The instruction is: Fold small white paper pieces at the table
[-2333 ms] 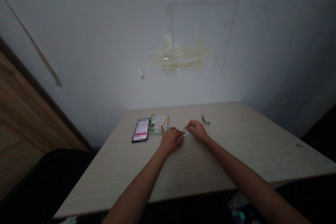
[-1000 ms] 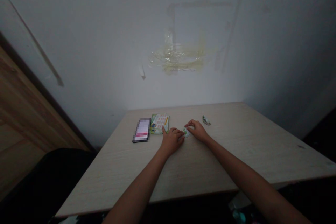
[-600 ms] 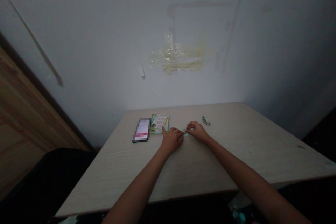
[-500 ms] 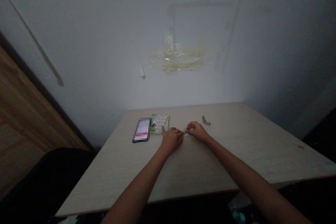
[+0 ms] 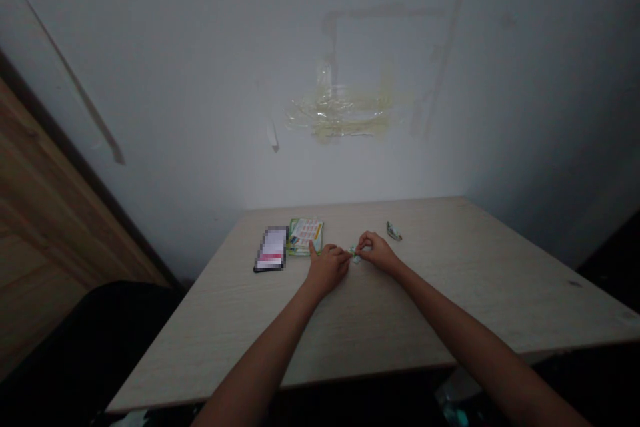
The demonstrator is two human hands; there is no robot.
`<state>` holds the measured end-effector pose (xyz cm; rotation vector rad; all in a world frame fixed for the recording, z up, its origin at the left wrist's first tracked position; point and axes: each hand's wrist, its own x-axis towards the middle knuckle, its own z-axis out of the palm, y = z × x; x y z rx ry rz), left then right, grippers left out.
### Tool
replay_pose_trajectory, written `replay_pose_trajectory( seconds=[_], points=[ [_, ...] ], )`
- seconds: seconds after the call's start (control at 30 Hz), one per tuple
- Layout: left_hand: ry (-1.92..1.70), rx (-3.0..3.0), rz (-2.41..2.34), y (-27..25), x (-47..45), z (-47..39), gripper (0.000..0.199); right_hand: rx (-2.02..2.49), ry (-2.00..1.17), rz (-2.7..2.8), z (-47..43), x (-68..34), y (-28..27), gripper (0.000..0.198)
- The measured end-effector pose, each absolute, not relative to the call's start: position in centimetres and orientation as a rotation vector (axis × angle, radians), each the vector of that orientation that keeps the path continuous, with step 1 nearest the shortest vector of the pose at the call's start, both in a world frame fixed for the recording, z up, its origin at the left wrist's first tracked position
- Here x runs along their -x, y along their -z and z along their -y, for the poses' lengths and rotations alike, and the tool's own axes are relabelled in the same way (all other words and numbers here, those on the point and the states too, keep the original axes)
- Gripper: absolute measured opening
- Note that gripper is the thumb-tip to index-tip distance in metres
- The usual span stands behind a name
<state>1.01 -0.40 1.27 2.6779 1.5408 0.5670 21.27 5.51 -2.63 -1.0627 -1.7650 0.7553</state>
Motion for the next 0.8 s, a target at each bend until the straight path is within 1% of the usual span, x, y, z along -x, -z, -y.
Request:
replay_pose_trajectory(
  seconds=[0.27,0.53,0.8],
  points=[
    [-0.628,-2.676,-1.503,-0.9,-0.9,0.2,0.027,1.035,-0.782,1.786,-5.1,-21.2,2.2,0.021],
    [-0.583,-2.719,-1.528,-1.2,-1.0,0.4,0.027,1.177,-0.552,1.855,-4.5,-21.0,1.4,0.013],
    [-0.595,-2.708,-1.531,-1.1,-1.0,0.2,0.026,1.173,-0.486,1.931,-4.3,-21.4,1.7,0.014]
  ],
)
